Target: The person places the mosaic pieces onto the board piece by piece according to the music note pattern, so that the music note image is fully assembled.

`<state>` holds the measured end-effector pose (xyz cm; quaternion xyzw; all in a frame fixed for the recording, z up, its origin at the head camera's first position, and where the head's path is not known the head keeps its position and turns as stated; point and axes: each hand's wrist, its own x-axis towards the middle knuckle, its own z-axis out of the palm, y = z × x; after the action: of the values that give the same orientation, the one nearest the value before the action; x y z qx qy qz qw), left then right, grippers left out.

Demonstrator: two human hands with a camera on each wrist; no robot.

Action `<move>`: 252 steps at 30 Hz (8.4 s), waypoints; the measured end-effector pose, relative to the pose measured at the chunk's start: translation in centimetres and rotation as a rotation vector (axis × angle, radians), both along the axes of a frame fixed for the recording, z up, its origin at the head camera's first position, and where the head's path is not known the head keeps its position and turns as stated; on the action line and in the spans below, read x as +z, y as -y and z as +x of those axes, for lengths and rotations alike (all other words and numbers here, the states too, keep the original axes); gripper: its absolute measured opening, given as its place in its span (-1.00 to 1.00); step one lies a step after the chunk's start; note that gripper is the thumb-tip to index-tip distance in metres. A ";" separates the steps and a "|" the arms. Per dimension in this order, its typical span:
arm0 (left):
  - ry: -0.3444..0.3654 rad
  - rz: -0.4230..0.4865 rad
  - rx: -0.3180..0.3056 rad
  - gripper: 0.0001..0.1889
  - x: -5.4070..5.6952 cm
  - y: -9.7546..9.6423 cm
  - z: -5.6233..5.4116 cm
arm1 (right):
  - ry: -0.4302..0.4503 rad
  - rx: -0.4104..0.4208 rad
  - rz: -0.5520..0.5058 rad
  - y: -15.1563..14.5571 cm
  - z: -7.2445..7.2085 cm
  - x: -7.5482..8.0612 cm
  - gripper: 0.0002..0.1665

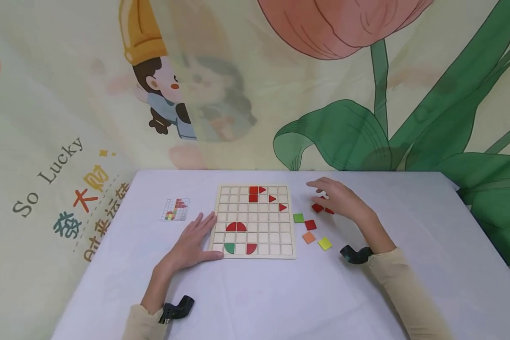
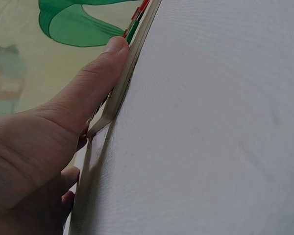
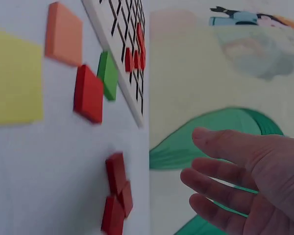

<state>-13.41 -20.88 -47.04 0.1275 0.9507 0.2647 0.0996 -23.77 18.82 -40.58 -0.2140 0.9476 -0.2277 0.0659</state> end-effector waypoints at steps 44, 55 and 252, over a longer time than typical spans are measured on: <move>-0.015 0.001 0.003 0.09 -0.1 -0.1 0.0 | 0.154 -0.018 0.015 -2.3 -1.3 -3.4 -0.31; 0.007 -0.014 0.012 0.09 0.0 -0.2 0.0 | 0.162 0.044 0.045 -2.6 -1.4 -3.5 -0.34; 0.006 -0.030 0.017 0.09 0.8 0.3 0.7 | -0.058 0.176 -0.113 5.0 0.2 -1.6 -0.65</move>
<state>-12.74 -21.19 -46.26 0.1173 0.9553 0.2515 0.1023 -23.57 13.82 -42.15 -0.3062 0.9124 -0.2677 0.0459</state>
